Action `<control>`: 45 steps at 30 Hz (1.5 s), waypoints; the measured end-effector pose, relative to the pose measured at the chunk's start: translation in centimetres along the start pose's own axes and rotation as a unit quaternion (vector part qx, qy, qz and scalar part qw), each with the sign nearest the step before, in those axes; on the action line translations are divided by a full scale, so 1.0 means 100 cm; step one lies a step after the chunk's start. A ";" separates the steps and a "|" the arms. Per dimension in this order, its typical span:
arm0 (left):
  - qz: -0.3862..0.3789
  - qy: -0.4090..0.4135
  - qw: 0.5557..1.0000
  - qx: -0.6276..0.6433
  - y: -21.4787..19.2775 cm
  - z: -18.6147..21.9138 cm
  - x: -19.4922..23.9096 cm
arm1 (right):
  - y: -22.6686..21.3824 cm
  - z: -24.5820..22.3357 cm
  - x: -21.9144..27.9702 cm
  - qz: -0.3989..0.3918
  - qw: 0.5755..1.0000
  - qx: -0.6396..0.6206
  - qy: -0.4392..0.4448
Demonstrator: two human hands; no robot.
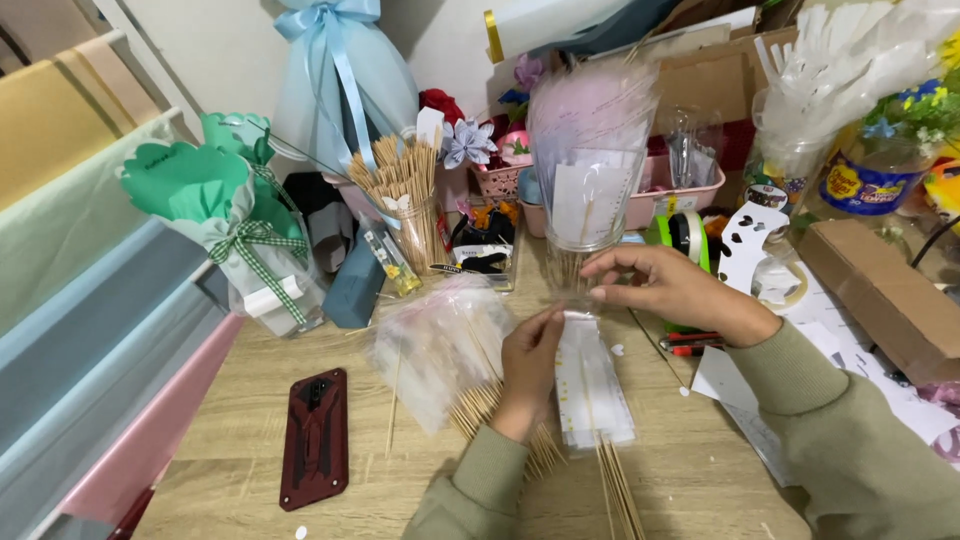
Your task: The person places small white paper labels into clear plastic bags containing wooden skewers, then seals each bag and stacks them on the table. The process is repeated for multiple bags throughout the clip.
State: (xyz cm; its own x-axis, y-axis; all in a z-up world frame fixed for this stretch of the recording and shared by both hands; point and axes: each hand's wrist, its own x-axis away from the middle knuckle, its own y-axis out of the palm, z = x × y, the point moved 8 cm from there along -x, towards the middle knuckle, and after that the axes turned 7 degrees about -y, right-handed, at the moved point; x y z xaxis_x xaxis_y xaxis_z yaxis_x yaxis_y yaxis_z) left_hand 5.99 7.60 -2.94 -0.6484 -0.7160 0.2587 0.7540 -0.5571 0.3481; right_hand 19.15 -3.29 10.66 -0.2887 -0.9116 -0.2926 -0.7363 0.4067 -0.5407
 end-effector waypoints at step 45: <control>0.271 -0.084 0.774 -0.566 -0.220 0.081 -0.003 | -0.039 0.264 0.263 0.283 0.931 0.164 0.162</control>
State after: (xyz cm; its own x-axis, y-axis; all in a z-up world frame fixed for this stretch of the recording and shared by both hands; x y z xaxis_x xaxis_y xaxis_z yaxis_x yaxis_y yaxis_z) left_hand -11.27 23.45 -3.35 -0.1364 -0.9619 0.2369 0.4663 -0.2733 -0.8413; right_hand 30.57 -27.26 -15.77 -0.7822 -0.4946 -0.3789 -0.1994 0.7749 -0.5998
